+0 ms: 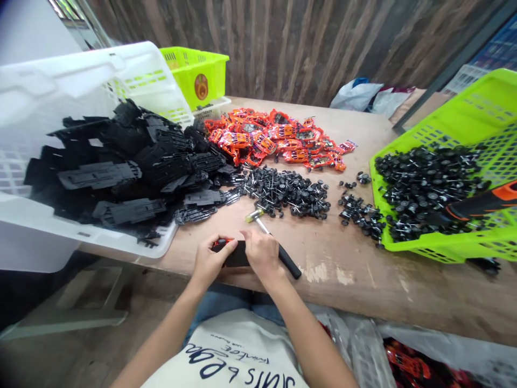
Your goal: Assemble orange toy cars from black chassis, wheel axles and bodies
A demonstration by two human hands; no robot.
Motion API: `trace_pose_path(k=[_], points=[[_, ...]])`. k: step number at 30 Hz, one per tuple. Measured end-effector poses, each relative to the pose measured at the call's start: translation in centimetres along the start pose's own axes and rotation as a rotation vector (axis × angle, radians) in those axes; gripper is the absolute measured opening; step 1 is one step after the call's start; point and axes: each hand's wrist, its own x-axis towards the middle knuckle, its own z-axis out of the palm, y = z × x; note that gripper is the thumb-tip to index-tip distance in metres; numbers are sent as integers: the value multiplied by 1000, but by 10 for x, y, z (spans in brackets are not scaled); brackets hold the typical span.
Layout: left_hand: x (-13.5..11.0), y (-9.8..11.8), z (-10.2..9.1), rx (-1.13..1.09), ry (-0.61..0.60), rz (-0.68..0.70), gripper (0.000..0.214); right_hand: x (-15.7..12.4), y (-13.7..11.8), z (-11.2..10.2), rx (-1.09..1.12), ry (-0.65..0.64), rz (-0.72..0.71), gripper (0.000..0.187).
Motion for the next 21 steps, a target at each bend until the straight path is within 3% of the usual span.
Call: trace_pose_path(k=[4, 6, 9, 11, 13, 17, 21], points=[[23, -11, -11, 110, 83, -31, 28, -25, 33, -9, -160, 81, 94, 39], [33, -19, -15, 141, 80, -35, 28, -42, 45, -16, -159, 16, 178, 34], [41, -27, -15, 116, 51, -58, 24, -67, 46, -31, 142, -145, 289, 31], [43, -29, -14, 114, 54, -64, 23, -84, 40, -40, 394, -148, 318, 35], [43, -30, -13, 128, 51, -62, 23, -98, 33, -43, 508, -119, 327, 41], [44, -29, -13, 163, 43, -67, 22, -111, 34, -40, 376, -246, 291, 50], [45, -16, -21, 189, 41, -71, 34, -103, 45, -30, 213, -214, 232, 50]])
